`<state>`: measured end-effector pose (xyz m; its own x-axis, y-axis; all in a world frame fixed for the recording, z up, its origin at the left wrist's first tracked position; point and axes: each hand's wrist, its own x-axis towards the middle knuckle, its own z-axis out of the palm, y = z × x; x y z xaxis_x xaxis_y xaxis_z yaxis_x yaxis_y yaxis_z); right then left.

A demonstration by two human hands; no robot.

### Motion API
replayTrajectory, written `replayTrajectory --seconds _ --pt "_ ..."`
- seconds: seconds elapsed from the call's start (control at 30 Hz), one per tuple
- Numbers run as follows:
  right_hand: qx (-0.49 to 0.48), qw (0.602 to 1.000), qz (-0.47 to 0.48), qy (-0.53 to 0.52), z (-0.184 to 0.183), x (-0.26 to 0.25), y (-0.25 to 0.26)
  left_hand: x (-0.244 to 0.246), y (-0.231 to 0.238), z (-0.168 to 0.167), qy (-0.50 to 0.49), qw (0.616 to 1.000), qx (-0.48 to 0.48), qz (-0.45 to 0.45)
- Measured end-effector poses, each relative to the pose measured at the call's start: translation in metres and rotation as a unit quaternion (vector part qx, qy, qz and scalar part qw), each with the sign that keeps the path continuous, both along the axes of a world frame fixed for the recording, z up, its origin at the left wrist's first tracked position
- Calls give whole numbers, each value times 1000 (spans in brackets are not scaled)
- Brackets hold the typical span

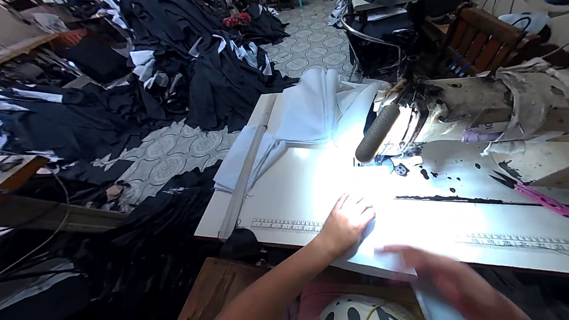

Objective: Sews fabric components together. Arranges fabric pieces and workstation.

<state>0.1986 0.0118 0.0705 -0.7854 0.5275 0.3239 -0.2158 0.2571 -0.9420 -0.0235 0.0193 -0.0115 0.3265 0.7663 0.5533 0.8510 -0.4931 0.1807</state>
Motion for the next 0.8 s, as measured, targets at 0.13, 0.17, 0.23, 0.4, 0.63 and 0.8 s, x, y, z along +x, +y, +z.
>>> replayTrajectory --seconds 0.13,0.17,0.23,0.4,0.63,0.8 --pt "350 843 -268 -309 -84 -5 39 -13 3 9 -30 997 -37 -54" --pt "374 824 -270 -329 -88 -3 38 -20 5 12 -24 997 -37 -58" --pt "375 823 -263 -335 -86 2 35 -33 9 18 6 997 -46 -54" --pt "371 837 -225 -332 -81 10 34 -33 24 25 48 992 -120 -8" --pt "194 818 -484 -241 -38 166 37 -2 22 -7 14 990 -136 -35" --pt "-120 606 -659 -430 -79 314 -33 -3 21 -7 13 980 -196 -24"
